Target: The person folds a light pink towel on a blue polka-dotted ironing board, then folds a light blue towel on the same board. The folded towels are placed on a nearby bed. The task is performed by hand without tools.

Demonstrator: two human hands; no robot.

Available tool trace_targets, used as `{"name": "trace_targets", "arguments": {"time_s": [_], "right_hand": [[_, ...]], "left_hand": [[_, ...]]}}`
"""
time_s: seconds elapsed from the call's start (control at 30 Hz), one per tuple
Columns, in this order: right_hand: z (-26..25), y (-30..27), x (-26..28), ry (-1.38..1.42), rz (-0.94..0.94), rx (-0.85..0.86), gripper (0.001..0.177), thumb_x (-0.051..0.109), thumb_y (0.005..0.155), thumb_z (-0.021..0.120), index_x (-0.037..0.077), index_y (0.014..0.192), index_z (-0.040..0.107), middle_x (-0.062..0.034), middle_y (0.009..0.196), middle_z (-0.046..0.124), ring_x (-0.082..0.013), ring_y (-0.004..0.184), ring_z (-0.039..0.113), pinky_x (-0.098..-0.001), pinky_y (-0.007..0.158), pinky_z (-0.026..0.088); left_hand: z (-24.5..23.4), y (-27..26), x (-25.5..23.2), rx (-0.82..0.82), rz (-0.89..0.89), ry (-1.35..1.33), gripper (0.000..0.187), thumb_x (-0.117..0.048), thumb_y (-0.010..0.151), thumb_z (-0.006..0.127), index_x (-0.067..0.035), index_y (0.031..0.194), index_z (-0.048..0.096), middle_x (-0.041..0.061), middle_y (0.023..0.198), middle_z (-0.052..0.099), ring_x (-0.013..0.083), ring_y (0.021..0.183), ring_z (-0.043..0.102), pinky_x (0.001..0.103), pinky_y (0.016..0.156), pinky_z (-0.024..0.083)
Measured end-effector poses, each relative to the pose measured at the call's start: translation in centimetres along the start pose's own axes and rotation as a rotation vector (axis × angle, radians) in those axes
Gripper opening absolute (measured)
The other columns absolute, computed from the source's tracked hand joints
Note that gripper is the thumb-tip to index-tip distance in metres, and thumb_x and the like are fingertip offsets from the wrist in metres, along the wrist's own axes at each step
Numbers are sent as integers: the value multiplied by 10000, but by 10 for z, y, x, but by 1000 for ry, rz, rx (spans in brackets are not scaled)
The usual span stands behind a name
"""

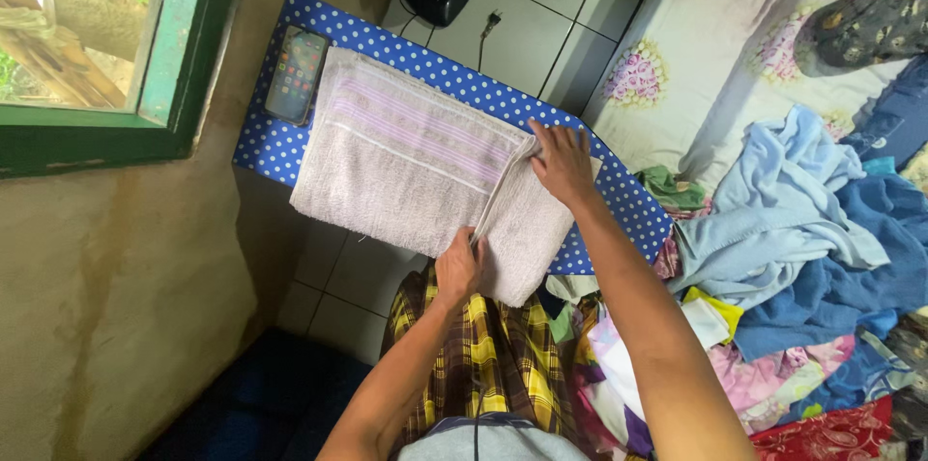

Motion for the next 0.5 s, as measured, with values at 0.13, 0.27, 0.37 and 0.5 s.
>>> {"name": "trace_targets", "arguments": {"time_s": [0.13,0.27,0.37,0.5], "right_hand": [[-13,-33,-6,60,133,-420,726,273,870,771,97,1476,411,-193,1394,484,-411,1338,436,-636,1135,267],[-5,-76,-10,150,267,-587,622,264,1047,678,100,1568,380,-212,1544,401,-423,1466,352,-568,1242,261],[14,-89,-7,56,176,-379,658,306,1042,610,84,1602,344,-208,1637,342,-441,1540,267,-600,1272,183],[36,-83,-8,-35,124,-108,735,439,1016,568,122,1625,307,-148,1703,248,-422,1574,149,-661,1234,96]], "left_hand": [[8,3,3,-135,188,152,381,-189,991,586,-46,1331,491,208,1338,548,313,1170,576,506,1012,470],[24,3,0,-162,431,1000,748,-161,911,598,-136,1601,309,177,1689,168,329,1580,162,524,1282,172],[35,0,-16,-84,677,576,763,-399,991,512,-128,1626,188,147,1700,90,309,1564,35,605,1236,24],[36,-8,-25,295,512,814,802,-531,1004,422,-197,1653,88,85,1736,7,310,1593,-11,684,1209,-57]]}}
Point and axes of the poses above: each hand's wrist, its own y-axis towards the middle knuckle, its own z-axis out of the palm, x = y × z, the point moved 1 cm from there along y, towards the middle knuckle
